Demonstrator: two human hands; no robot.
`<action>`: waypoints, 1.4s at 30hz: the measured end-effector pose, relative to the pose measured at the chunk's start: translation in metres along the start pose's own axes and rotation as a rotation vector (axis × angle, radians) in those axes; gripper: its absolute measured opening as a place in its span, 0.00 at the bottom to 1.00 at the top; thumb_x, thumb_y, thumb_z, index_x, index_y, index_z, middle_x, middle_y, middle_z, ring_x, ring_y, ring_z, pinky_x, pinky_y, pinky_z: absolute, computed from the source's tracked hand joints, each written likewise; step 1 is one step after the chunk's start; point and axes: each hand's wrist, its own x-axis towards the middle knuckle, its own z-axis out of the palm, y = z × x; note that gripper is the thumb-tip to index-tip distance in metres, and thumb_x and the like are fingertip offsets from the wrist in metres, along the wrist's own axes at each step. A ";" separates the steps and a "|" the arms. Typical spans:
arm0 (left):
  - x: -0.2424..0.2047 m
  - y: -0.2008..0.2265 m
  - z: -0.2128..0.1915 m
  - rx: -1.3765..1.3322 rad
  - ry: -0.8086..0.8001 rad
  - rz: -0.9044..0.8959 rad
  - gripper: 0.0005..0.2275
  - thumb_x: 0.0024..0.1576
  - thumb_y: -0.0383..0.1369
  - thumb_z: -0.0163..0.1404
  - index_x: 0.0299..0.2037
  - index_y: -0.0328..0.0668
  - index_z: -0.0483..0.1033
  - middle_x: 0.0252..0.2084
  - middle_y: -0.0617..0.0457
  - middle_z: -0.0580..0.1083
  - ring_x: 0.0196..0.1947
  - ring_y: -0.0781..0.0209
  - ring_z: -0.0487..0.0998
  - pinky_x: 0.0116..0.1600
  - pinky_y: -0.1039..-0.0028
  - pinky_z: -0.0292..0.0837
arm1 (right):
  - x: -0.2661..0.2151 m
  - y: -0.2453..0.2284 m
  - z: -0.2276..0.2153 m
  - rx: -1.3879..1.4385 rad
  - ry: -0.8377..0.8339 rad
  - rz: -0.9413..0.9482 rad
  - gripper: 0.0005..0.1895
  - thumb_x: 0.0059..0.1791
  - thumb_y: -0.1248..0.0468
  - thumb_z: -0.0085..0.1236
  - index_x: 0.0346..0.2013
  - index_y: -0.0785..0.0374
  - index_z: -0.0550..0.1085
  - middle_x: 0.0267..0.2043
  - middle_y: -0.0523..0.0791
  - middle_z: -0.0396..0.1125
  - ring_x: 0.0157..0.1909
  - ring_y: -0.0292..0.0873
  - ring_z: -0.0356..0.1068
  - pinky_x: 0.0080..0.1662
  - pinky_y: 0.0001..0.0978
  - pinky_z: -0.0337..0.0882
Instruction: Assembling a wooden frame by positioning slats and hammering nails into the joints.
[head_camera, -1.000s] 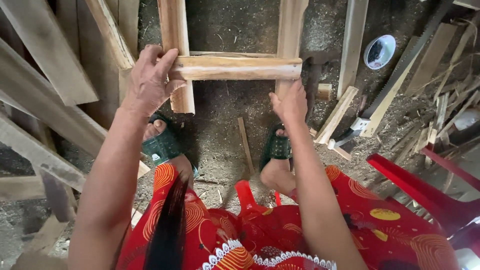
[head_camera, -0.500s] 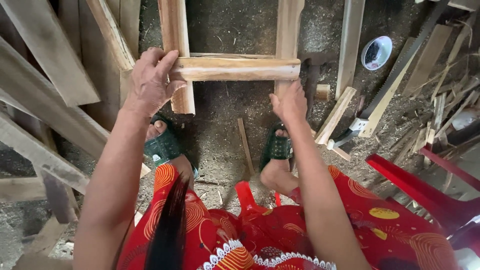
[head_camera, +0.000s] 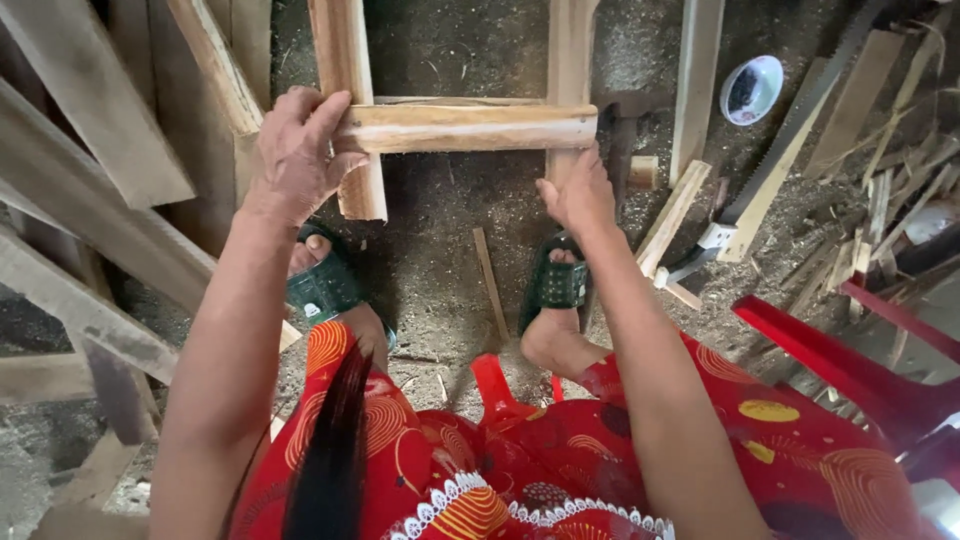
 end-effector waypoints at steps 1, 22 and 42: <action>0.000 0.001 0.000 0.016 -0.041 -0.054 0.30 0.57 0.39 0.67 0.66 0.42 0.67 0.49 0.36 0.68 0.43 0.45 0.70 0.41 0.60 0.72 | -0.015 -0.015 -0.020 0.057 -0.124 0.079 0.56 0.51 0.46 0.61 0.74 0.73 0.35 0.76 0.61 0.41 0.73 0.60 0.49 0.71 0.50 0.54; -0.082 0.050 0.019 -1.053 -0.073 -1.171 0.21 0.62 0.38 0.58 0.59 0.30 0.71 0.47 0.35 0.76 0.31 0.52 0.83 0.32 0.66 0.84 | 0.033 0.115 0.085 -0.256 0.349 -0.253 0.12 0.44 0.52 0.61 0.37 0.53 0.76 0.33 0.47 0.73 0.38 0.59 0.76 0.43 0.55 0.76; -0.076 0.051 0.027 -1.044 -0.134 -1.302 0.19 0.63 0.34 0.53 0.64 0.39 0.70 0.35 0.42 0.80 0.33 0.55 0.85 0.37 0.63 0.85 | -0.072 -0.075 0.039 -0.116 -0.106 -0.432 0.18 0.52 0.56 0.57 0.54 0.57 0.78 0.50 0.52 0.75 0.56 0.57 0.74 0.58 0.51 0.71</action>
